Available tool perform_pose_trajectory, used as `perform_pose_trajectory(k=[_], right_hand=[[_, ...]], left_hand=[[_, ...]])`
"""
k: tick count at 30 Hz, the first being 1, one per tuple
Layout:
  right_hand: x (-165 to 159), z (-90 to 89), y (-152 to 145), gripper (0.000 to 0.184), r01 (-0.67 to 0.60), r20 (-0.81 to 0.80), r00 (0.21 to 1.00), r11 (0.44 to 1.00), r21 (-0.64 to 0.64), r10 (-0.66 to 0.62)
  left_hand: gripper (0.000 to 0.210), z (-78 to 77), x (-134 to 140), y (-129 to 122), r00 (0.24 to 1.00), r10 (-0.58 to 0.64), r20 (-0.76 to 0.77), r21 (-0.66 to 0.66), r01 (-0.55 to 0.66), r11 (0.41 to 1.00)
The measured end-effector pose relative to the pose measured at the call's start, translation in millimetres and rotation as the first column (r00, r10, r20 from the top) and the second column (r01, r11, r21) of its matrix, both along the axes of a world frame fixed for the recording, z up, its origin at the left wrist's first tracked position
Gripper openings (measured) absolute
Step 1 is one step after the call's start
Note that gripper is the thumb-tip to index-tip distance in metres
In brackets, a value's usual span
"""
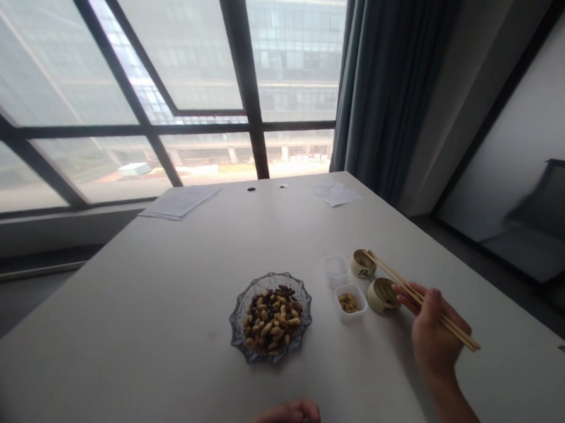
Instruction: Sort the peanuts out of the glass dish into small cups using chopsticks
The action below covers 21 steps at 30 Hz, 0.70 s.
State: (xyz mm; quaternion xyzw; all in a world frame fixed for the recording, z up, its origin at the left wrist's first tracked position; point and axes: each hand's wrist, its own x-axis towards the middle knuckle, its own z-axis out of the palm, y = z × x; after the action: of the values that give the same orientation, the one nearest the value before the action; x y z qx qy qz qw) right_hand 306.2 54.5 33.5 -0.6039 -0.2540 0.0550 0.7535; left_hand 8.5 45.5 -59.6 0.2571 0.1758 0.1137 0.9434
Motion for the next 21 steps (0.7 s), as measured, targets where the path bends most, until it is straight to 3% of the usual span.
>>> perform_pose_trajectory(k=[4,9,13,15,16,18,21], right_hand=[[8,-8.9,3,0.055,-0.028,0.003,1.0,1.0,0.002,0.028],[7,-7.8,4,0.055,-0.04,0.014,0.999,0.998,0.039,0.04],[2,-3.3,5,0.056,-0.049,0.005,0.999,0.997,0.058,0.048],[-4,-0.4,5,0.056,-0.054,0.007,0.999,0.996,0.073,0.054],[-7,1.3,5,0.057,-0.06,0.01,0.998,0.995,0.079,0.059],[-17,4.5,4,0.057,-0.078,0.022,0.997,0.994,0.08,0.077],[-33,7.1,2,0.054,-0.141,0.054,0.989,0.987,0.081,0.136]], left_hand=[[0.04,4.0,-1,0,0.999,0.004,0.046,0.005,-0.004,1.0],[0.038,10.8,-3,-2,0.999,0.021,0.045,0.047,-0.023,0.999],[0.041,20.8,-6,-8,1.0,-0.009,0.018,0.2,0.005,0.98],[0.04,28.8,-10,-13,0.999,-0.021,-0.027,0.341,0.029,0.94],[0.039,33.3,-12,-16,0.998,-0.008,-0.062,0.441,0.035,0.897],[0.042,42.3,-15,-20,0.988,0.045,-0.146,0.718,0.075,0.692],[0.062,51.9,-16,-17,0.988,0.021,-0.151,0.906,0.13,0.403]])
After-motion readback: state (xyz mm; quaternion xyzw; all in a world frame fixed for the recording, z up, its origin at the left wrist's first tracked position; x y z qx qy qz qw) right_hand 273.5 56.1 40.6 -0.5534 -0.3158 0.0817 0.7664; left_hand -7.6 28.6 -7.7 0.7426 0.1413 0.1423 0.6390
